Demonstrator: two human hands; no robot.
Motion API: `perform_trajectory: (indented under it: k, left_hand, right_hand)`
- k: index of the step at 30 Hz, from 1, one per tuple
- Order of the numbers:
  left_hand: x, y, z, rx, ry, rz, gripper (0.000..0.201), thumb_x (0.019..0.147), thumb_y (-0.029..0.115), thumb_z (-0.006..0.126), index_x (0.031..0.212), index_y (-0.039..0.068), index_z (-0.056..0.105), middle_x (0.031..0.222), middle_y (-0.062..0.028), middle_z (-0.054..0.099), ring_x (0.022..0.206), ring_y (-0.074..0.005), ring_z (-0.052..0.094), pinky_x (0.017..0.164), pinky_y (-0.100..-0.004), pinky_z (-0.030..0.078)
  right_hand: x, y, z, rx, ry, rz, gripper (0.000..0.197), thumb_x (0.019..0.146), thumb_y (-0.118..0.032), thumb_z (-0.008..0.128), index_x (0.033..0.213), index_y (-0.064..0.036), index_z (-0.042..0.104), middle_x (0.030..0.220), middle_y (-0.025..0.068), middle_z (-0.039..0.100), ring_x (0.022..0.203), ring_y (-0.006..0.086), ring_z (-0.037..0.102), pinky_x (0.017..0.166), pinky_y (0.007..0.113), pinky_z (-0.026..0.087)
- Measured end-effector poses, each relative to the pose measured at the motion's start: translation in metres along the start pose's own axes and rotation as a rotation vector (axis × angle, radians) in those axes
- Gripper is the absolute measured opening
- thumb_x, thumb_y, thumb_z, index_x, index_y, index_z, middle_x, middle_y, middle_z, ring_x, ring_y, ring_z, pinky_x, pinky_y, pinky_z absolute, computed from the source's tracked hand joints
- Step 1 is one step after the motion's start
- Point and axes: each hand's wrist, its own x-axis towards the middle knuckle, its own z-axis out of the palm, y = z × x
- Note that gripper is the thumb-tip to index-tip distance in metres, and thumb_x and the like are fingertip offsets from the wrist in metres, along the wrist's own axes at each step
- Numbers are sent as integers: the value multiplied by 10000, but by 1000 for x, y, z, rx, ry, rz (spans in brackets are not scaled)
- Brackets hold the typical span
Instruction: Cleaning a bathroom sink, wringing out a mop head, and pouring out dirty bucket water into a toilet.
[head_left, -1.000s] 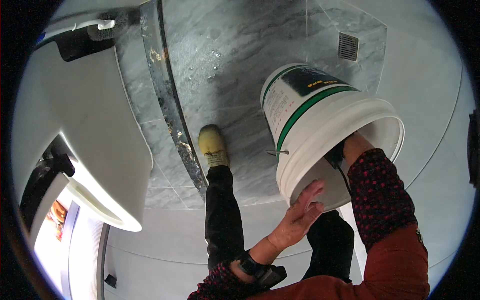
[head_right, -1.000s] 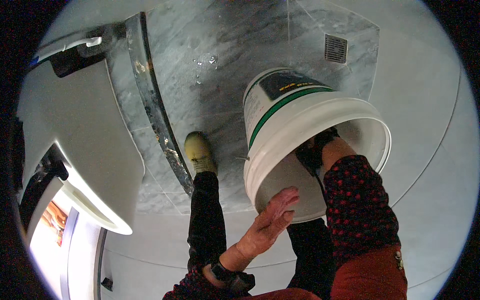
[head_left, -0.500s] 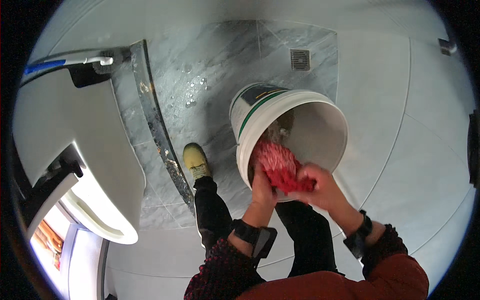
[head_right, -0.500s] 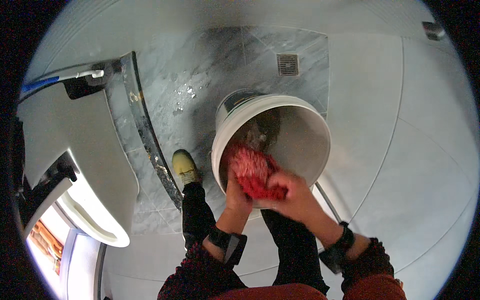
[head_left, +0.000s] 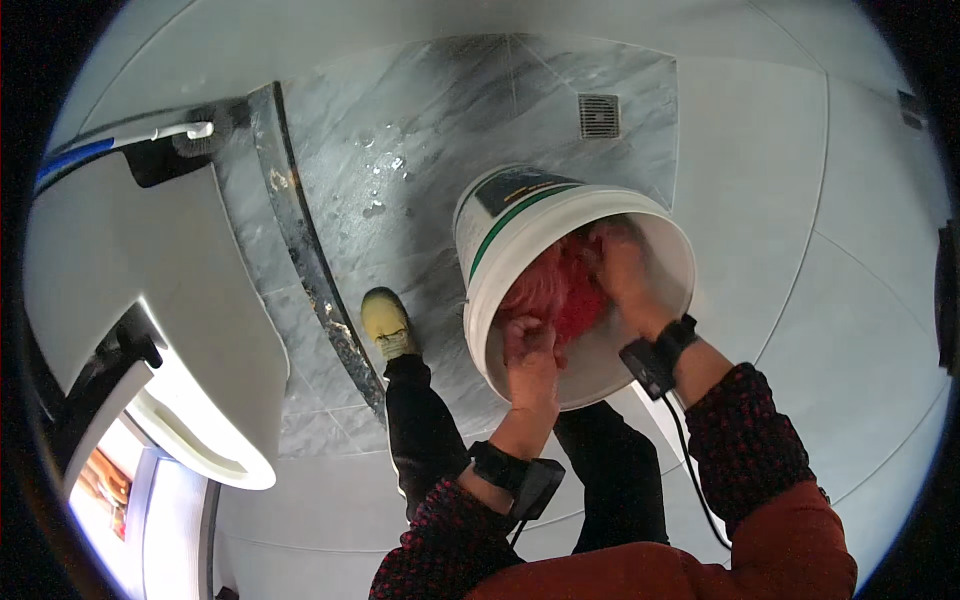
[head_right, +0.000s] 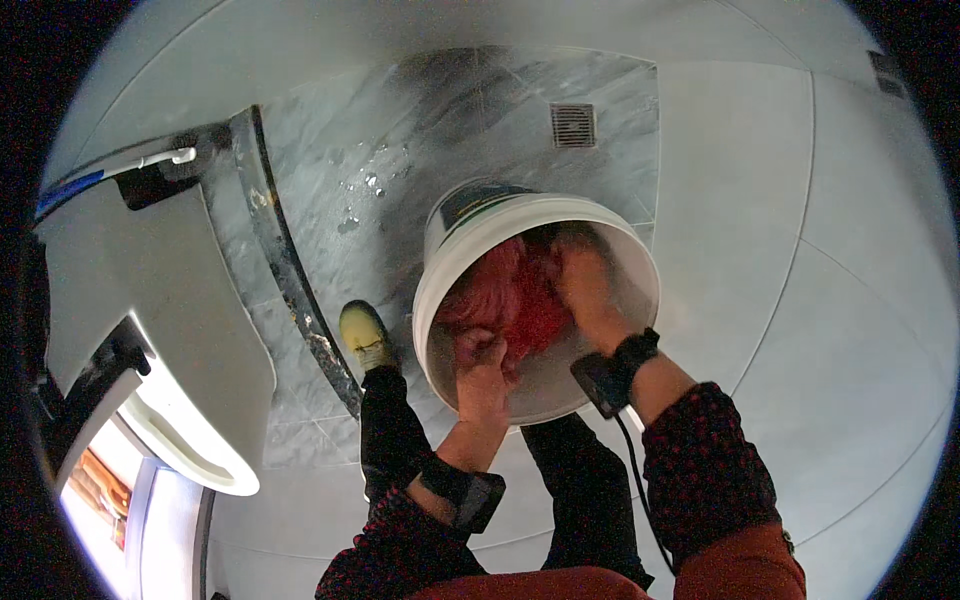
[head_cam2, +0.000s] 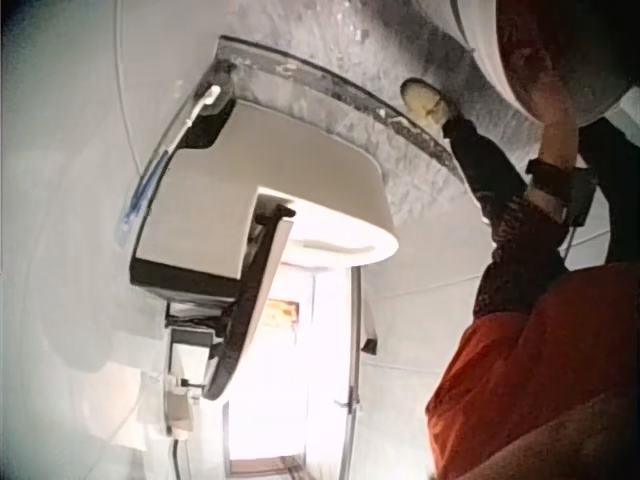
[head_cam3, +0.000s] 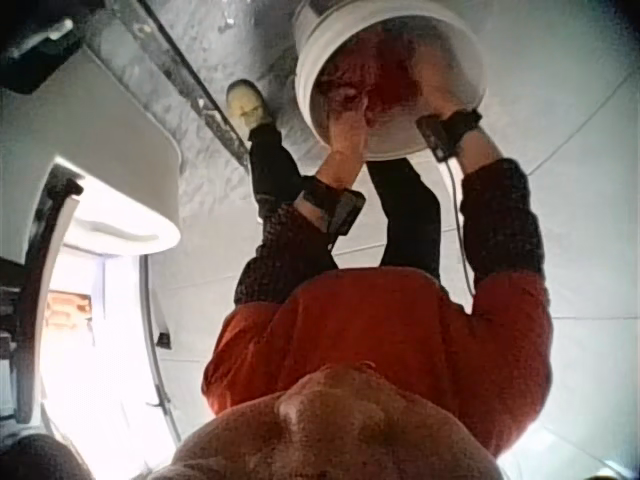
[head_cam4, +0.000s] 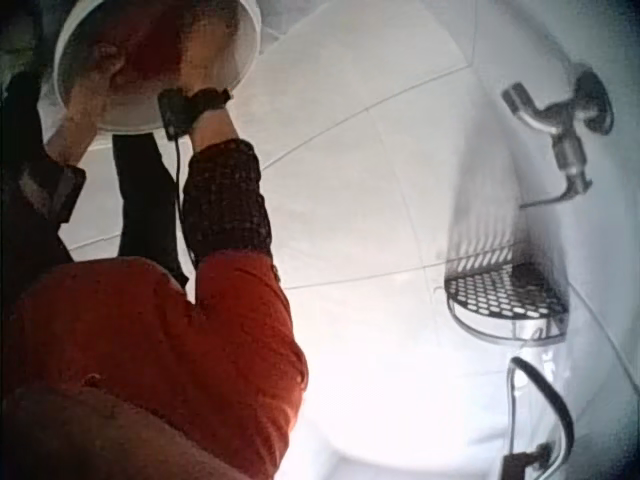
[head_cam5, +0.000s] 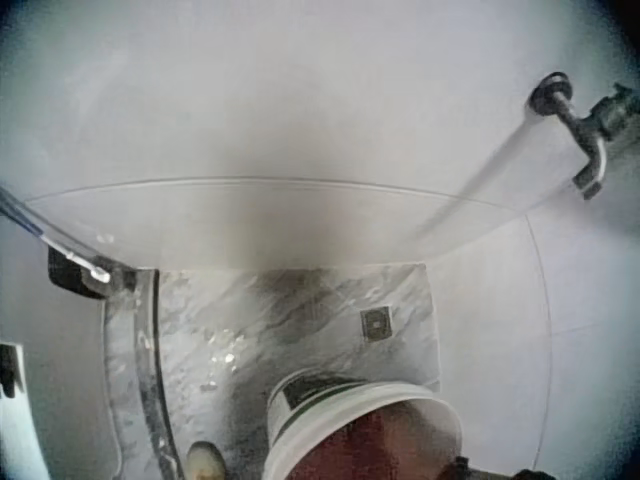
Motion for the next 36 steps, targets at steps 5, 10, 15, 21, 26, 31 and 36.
perform_trajectory:
  k: [5,10,15,21,26,31,36]
  left_hand:
    - [16,-8,-18,-103,-90,48,449,895,132,546,1303,138,358,1242,-86,461,1140,-224,483,858,-391,436]
    - [1,1,-24,53,-138,36,516,932,177,478,1392,106,256,1427,-102,294,1198,-243,432,957,-391,383]
    - [2,-5,-19,117,-241,5,507,935,178,465,1394,121,257,1426,-94,300,1221,-236,408,968,-385,370]
    - [17,-29,-57,257,-410,123,508,941,223,421,1401,144,220,1366,-79,355,1230,-245,391,973,-435,358]
    - [-9,14,-28,3,-381,-289,714,874,560,462,1419,162,228,1433,-106,288,1298,-335,311,1000,-639,233]
    - [-60,35,5,-220,-604,-287,649,896,533,459,1362,104,317,1299,-137,464,1179,-269,471,952,-480,410]
    - [-95,41,32,-351,-682,-142,584,899,484,487,1293,60,410,1209,-125,545,1074,-257,556,933,-407,452]
  right_hand:
    - [27,23,62,-57,252,-190,255,832,-173,562,1034,-21,594,973,233,599,927,423,545,838,462,433]
    - [25,66,92,-351,-151,-401,413,860,-204,547,1234,-38,489,1241,178,512,1150,375,454,1011,411,339]
    - [48,73,103,-141,-145,-44,386,826,-238,589,1161,-51,549,1158,160,570,1091,358,506,980,414,370]
    - [25,-24,59,555,-118,202,429,738,-319,694,1083,-75,616,1045,149,641,979,333,594,899,407,445]
    - [-57,-74,-24,225,-77,193,466,714,-380,707,1043,-72,592,895,174,651,867,358,620,724,432,493]
    - [-127,-128,-115,239,-24,282,429,729,-348,703,988,-33,568,846,175,642,807,343,632,669,399,488]
    - [-185,-153,-138,83,-28,-22,324,769,-306,681,856,-32,532,731,177,581,726,387,596,590,430,470]
